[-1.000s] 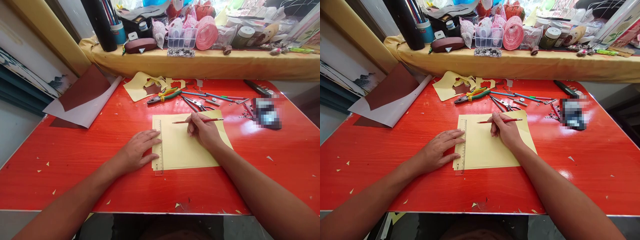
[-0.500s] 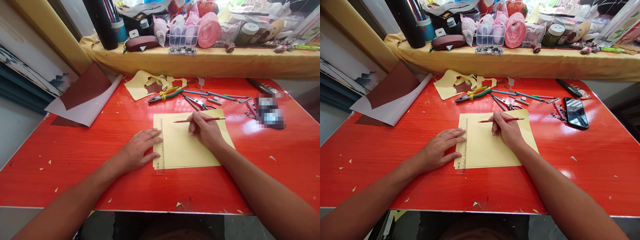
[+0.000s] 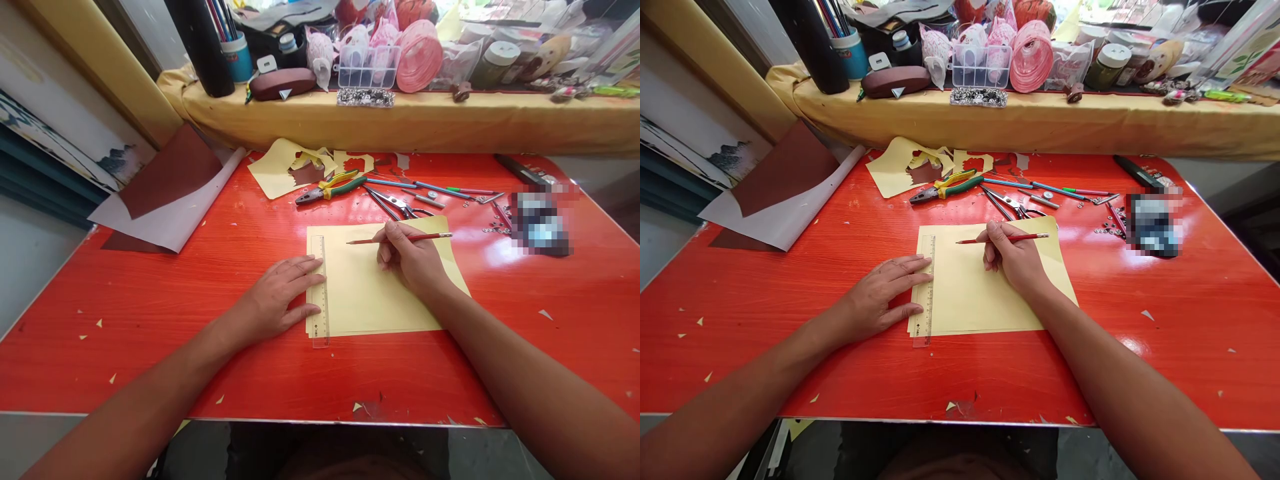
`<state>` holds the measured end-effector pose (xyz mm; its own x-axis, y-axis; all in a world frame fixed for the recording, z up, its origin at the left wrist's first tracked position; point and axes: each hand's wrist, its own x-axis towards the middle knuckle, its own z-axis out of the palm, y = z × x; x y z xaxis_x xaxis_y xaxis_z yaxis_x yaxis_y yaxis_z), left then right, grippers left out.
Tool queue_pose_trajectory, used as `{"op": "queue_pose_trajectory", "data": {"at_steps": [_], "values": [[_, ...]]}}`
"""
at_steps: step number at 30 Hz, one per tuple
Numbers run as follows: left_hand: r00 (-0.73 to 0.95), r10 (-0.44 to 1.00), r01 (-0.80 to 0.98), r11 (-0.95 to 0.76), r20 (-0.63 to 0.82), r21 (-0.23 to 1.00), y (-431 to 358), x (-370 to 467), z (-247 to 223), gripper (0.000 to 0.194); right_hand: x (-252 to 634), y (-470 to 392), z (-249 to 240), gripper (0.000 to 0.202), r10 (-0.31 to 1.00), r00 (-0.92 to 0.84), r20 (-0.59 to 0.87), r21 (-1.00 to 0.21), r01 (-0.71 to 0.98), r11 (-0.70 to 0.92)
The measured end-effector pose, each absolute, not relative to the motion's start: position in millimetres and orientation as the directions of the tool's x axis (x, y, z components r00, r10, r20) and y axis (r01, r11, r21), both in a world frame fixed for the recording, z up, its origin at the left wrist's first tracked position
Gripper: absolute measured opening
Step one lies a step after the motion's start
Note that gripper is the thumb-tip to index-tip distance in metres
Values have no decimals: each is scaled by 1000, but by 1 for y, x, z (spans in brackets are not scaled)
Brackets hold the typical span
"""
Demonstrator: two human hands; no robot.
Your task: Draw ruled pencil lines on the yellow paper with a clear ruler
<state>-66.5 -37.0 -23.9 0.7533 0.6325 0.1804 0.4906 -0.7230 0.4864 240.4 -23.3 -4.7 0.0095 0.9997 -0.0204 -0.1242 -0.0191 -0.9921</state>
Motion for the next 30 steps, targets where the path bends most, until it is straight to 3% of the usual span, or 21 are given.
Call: {"op": "queue_pose_trajectory", "data": {"at_steps": [14, 21, 30], "values": [[733, 650, 503, -716, 199, 485, -40, -66, -26, 45, 233, -25, 9, 52, 993, 109, -52, -978, -209, -29], [723, 654, 495, -715, 223, 494, -40, -66, -29, 45, 209, -44, 31, 52, 999, -30, -39, -996, -78, -42], [726, 650, 493, -720, 226, 488, -40, -66, -30, 46, 179, -40, 1, 46, 997, 33, 64, -998, -5, 65]]}}
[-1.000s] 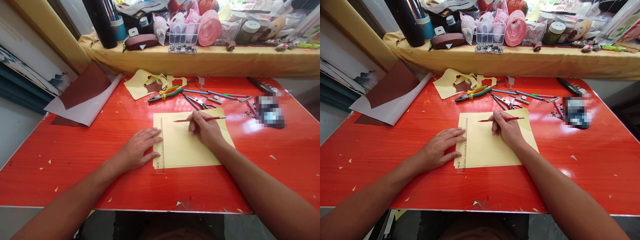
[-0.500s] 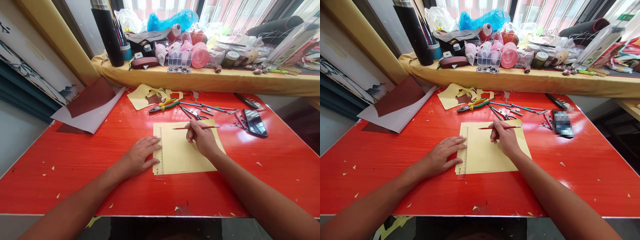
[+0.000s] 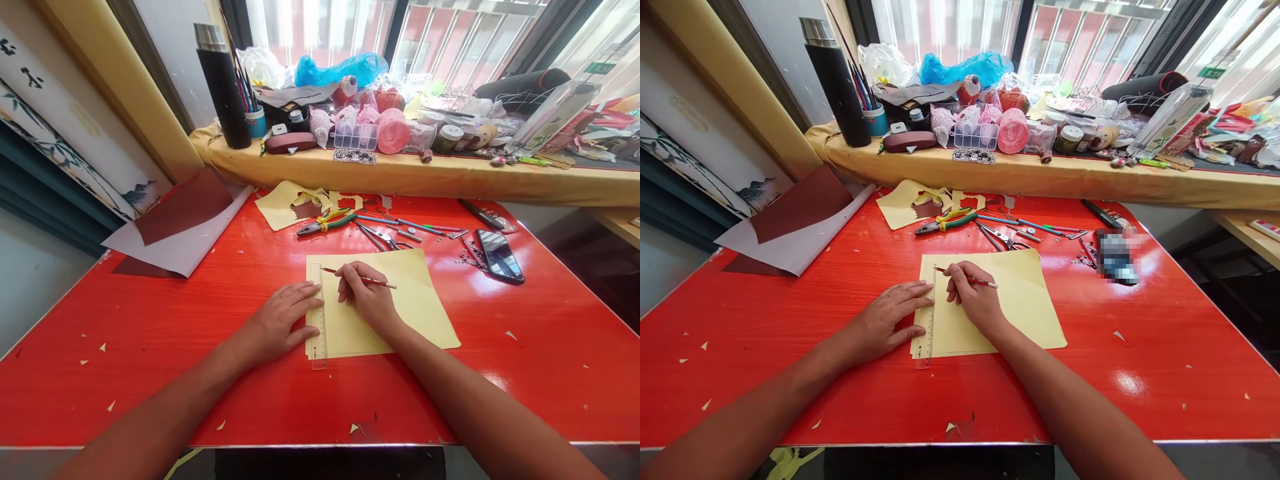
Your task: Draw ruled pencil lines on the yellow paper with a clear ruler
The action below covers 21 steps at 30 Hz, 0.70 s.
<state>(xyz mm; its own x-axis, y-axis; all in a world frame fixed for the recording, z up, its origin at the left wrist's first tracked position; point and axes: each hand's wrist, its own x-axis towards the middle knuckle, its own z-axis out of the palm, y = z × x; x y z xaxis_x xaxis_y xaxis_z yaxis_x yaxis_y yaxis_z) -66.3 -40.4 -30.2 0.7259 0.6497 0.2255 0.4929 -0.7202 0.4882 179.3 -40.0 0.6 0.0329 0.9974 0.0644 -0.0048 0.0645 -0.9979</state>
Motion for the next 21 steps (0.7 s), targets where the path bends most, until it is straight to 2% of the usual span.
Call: {"op": "queue_pose_trajectory", "data": {"at_steps": [5, 21], "values": [[732, 645, 492, -723, 220, 484, -40, -66, -31, 46, 183, -40, -5, 45, 996, 83, 44, -999, -17, 46], [736, 646, 505, -722, 200, 473, -39, -65, -30, 45, 182, -37, -10, 45, 999, 51, 14, -1000, 3, 14]]}}
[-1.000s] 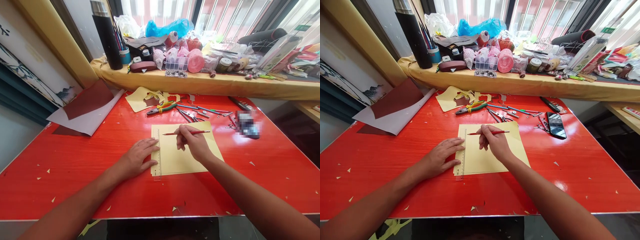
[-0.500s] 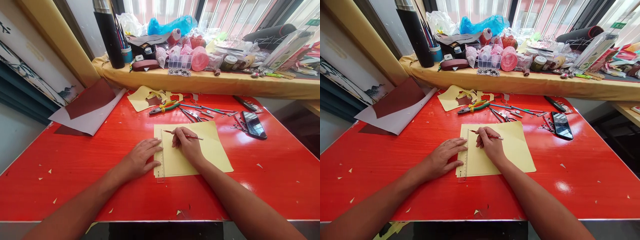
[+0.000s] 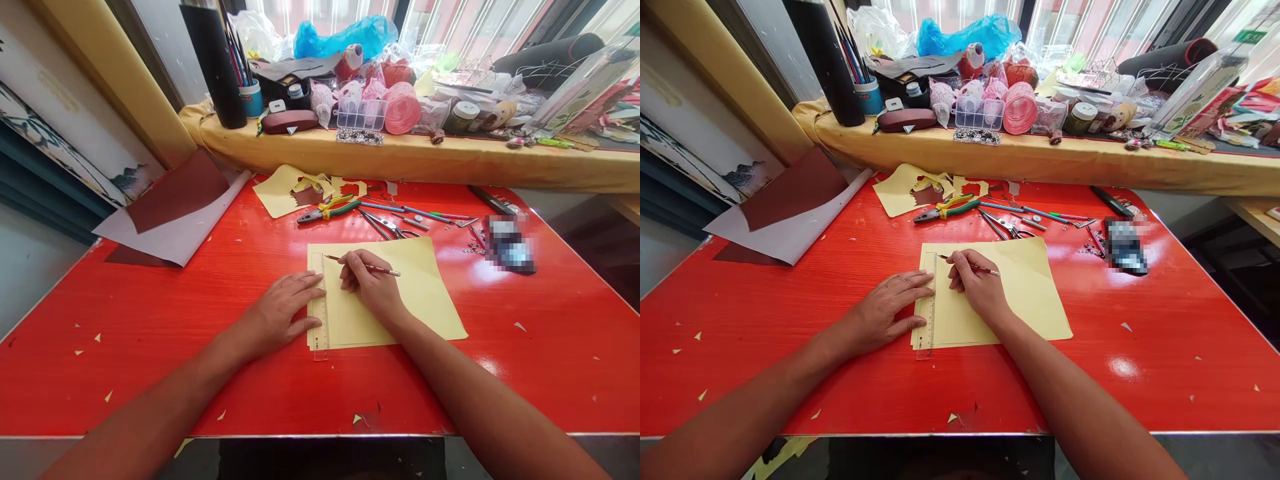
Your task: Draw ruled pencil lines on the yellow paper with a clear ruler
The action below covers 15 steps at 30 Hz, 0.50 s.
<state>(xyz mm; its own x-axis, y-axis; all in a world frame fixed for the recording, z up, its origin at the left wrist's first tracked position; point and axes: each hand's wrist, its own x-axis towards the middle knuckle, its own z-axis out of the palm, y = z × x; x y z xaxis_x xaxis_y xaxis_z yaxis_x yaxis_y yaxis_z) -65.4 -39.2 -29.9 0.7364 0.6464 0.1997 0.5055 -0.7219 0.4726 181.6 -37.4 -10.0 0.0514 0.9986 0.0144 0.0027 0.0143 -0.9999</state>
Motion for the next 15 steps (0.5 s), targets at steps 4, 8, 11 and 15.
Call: {"op": "queue_pose_trajectory", "data": {"at_steps": [4, 8, 11, 15], "values": [[735, 646, 504, -725, 209, 469, -39, -66, -30, 46, 181, -37, -9, 45, 999, 42, 14, -1000, 7, 14], [738, 640, 498, -730, 212, 468, -39, -66, -30, 46, 181, -37, -9, 46, 999, 39, 11, -1000, 0, 11], [738, 640, 497, -730, 215, 469, -38, -66, -31, 46, 181, -37, -10, 47, 999, 36, 10, -1000, 4, 10], [737, 638, 494, -733, 222, 468, -38, -66, -32, 46, 180, -36, -10, 47, 999, 32, 11, -1000, 19, 10]]}}
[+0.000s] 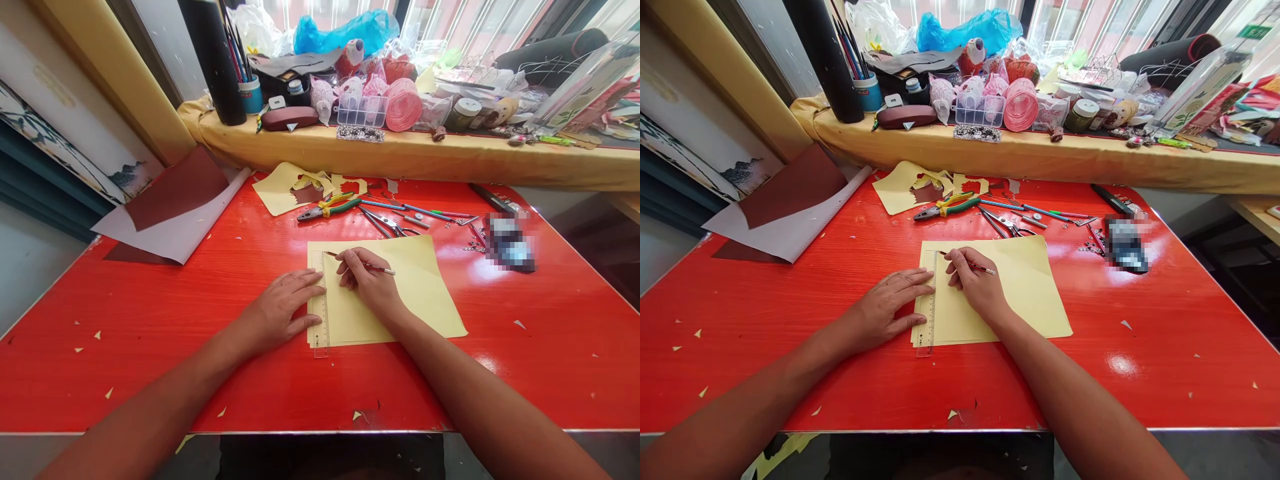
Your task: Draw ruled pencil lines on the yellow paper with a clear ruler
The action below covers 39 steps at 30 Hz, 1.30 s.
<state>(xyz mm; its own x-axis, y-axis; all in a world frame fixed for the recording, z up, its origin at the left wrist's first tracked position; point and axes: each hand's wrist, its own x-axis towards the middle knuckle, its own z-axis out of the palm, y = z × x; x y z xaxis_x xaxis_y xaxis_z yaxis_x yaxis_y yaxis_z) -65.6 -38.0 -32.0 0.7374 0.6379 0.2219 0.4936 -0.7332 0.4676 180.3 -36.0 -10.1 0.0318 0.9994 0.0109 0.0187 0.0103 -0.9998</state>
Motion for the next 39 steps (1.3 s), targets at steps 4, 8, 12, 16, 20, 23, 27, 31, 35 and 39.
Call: {"op": "queue_pose_trajectory", "data": {"at_steps": [4, 8, 12, 16, 20, 23, 27, 31, 35, 39], "values": [[741, 632, 489, -740, 227, 462, -38, -66, -32, 46, 180, -36, -10, 46, 999, 27, 19, -999, 31, 18], [739, 636, 491, -734, 223, 468, -38, -66, -31, 49, 180, -36, -10, 45, 1000, 24, 18, -999, 40, 17], [723, 655, 497, -714, 220, 493, -39, -65, -30, 51, 180, -37, -9, 44, 1000, 26, 16, -999, 45, 14], [724, 655, 493, -709, 214, 504, -39, -65, -29, 47, 179, -37, -9, 44, 1000, 29, 9, -999, 52, 8], [724, 656, 487, -705, 212, 515, -38, -65, -29, 47, 179, -37, -9, 45, 1000, 25, 15, -998, 65, 13], [723, 656, 489, -706, 214, 513, -38, -65, -29, 47, 180, -37, -8, 47, 999, 20, 33, -997, 75, 32], [721, 658, 488, -704, 216, 517, -38, -65, -30, 46, 180, -37, -7, 49, 1000, 19, 24, -997, 71, 23], [721, 657, 480, -703, 221, 524, -38, -64, -30, 46, 180, -40, -5, 51, 1000, 18, 20, -997, 74, 19], [722, 654, 478, -707, 226, 520, -38, -65, -30, 46, 182, -43, -4, 52, 999, 18, 41, -992, 124, 38], [724, 653, 478, -708, 224, 520, -38, -65, -29, 46, 184, -48, -2, 54, 998, 5, 58, -983, 173, 57]]}}
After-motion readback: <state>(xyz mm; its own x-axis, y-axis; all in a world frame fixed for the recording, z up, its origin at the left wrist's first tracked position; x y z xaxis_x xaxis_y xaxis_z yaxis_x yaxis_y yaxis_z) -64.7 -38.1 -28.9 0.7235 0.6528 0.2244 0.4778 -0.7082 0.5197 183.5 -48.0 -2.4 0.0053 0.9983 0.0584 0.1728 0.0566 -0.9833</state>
